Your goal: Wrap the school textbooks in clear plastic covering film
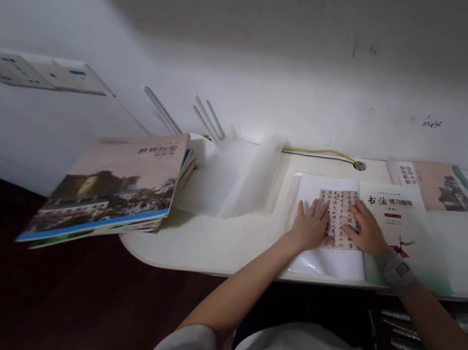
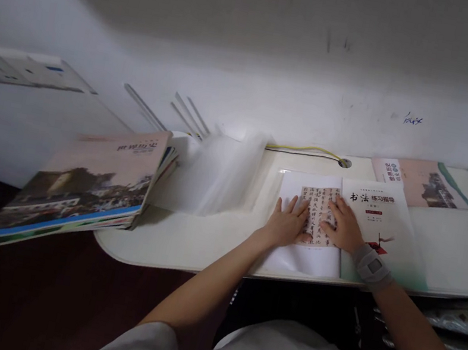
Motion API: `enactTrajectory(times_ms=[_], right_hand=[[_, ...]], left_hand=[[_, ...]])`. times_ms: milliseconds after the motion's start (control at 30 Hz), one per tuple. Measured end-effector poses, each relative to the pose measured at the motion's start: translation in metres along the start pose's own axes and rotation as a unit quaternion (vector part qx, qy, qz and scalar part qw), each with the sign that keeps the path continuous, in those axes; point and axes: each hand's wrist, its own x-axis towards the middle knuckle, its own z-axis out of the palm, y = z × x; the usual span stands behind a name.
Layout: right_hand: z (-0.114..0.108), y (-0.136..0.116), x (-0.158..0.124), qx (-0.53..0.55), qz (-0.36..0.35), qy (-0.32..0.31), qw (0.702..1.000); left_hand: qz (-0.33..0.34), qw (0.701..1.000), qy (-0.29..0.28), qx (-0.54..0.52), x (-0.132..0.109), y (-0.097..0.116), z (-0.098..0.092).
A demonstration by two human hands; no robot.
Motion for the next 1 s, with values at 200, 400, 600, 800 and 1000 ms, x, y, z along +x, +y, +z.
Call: enactTrajectory(times_ms=[200,400,600,800,1000], right_hand=[[0.002,0.0,0.0,-0.016,0.007,0.001,1.0],[0.002,0.001,0.0,-0.012,0.019,0.016,1.0],[0.004,0.004,0.0,-0.005,0.002,0.028,1.0],[0.006,0.004,-0.001,-0.039,-0.019,0.018,0.999],[0.006,-0.004,-0.002,-0.122,-0.014,-0.039,0.992]], left_hand=[[0.046,0.999,-0.005,-0.01,0.009,0.013,-0.001],[0.045,0.999,-0.024,-0.005,0.016,0.011,-0.005],[0.033,0.998,-0.056,-0.002,0.013,0.002,-0.009],[0.026,0.997,-0.07,-0.014,0.01,0.001,-0.012],[0.023,0.997,-0.067,-0.01,0.009,0.003,-0.015]])
